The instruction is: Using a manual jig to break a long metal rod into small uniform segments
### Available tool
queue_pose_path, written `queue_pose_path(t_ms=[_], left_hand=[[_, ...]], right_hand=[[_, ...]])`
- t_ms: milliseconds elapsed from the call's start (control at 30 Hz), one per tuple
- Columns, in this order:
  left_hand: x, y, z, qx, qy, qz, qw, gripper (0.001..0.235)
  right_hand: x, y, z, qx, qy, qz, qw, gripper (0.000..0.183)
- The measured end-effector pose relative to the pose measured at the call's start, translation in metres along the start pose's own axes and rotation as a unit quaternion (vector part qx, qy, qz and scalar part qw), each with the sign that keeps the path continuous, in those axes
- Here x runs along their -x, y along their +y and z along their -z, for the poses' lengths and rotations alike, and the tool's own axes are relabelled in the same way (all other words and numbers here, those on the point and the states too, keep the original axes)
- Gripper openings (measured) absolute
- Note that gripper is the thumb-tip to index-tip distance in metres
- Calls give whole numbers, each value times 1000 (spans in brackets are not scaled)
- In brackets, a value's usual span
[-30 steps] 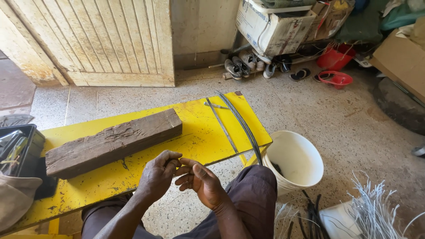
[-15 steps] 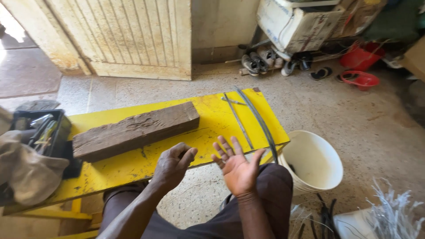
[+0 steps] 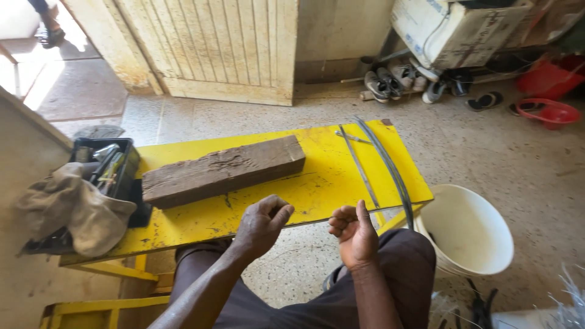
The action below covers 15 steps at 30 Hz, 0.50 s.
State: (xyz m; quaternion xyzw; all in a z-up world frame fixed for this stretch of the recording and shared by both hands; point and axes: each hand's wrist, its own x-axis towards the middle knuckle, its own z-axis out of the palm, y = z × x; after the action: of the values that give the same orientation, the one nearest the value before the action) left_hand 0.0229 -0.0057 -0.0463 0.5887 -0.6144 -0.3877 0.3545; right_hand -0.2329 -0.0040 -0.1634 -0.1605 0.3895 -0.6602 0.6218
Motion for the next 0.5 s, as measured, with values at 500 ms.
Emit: queue_pose_path(t_ms=[500], left_hand=[[0,-11,46,-52,18,-23,998,18]], right_hand=[[5,-13,-22,268,159,71,947,31]])
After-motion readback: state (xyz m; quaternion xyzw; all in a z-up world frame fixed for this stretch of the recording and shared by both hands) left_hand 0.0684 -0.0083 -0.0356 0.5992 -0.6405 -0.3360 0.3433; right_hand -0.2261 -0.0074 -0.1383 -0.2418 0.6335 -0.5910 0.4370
